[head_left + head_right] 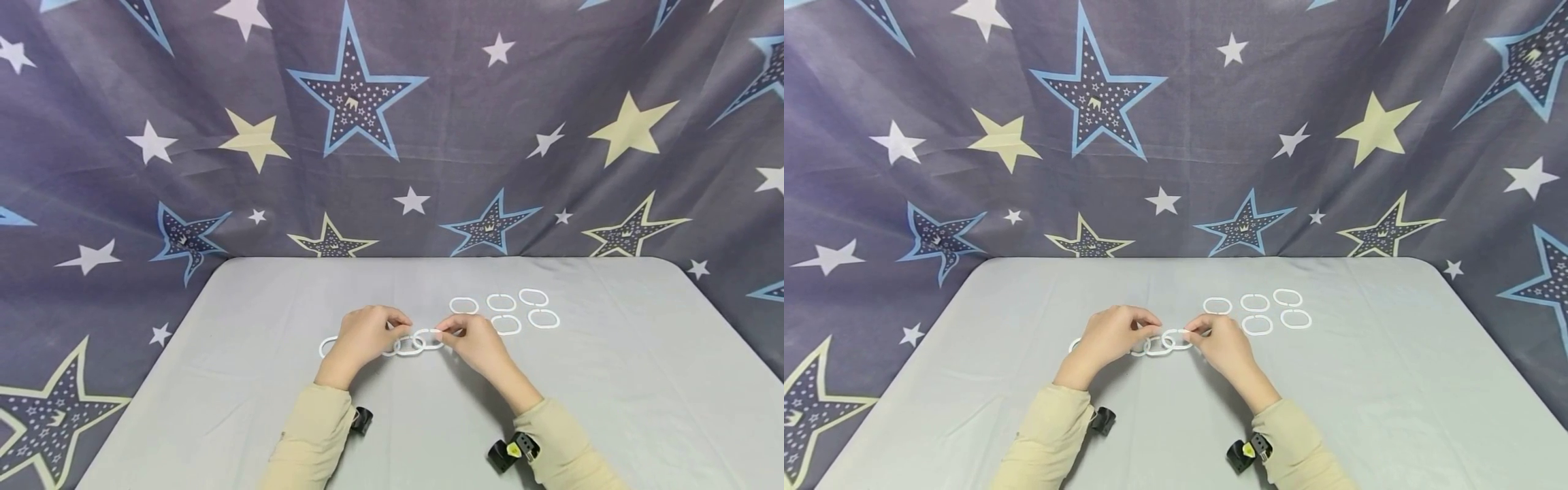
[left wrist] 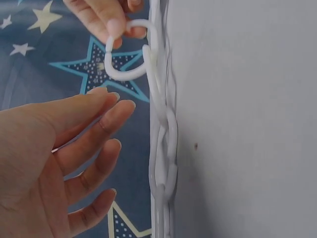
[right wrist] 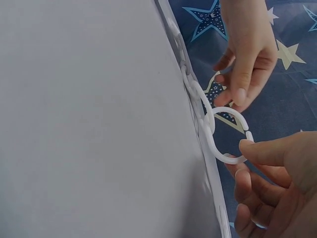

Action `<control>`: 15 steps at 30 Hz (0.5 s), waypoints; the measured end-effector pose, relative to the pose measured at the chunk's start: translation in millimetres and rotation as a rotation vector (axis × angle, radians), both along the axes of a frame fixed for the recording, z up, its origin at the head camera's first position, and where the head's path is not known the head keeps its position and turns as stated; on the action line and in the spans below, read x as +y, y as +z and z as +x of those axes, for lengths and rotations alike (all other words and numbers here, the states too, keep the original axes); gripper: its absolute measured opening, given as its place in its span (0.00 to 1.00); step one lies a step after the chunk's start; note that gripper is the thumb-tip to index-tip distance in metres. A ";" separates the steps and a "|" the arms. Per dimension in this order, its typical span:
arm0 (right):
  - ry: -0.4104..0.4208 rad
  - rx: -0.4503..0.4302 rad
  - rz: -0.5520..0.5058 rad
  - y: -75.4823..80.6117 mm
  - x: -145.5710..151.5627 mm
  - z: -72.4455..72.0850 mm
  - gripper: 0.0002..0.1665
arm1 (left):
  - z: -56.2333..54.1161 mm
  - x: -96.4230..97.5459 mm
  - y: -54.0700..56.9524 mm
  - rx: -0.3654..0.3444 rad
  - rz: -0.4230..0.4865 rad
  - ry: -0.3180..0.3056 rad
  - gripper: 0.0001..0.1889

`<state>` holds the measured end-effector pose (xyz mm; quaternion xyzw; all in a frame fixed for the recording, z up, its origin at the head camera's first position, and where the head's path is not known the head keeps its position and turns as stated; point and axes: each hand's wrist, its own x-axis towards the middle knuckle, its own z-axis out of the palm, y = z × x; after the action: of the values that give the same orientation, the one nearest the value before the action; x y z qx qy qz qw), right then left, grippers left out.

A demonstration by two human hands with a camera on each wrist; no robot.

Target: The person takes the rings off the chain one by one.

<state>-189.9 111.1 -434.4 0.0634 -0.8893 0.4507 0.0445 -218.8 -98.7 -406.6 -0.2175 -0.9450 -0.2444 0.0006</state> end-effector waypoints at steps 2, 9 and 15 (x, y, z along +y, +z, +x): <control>-0.001 0.005 -0.001 -0.3 0.0 -0.2 0.03 | -1.3 -3.4 -0.3 -0.006 -0.008 0.016 0.07; 0.001 0.011 -0.005 0.6 0.4 -0.6 0.03 | -3.5 -10.3 -0.6 -0.049 -0.034 0.038 0.05; 0.008 0.016 0.000 2.9 4.0 0.3 0.02 | -4.6 -7.2 -0.2 -0.087 -0.068 0.020 0.03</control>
<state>-189.7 115.1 -431.4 0.0704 -0.8887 0.4503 0.0498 -223.5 -105.9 -406.8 -0.1971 -0.9539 -0.2215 -0.0456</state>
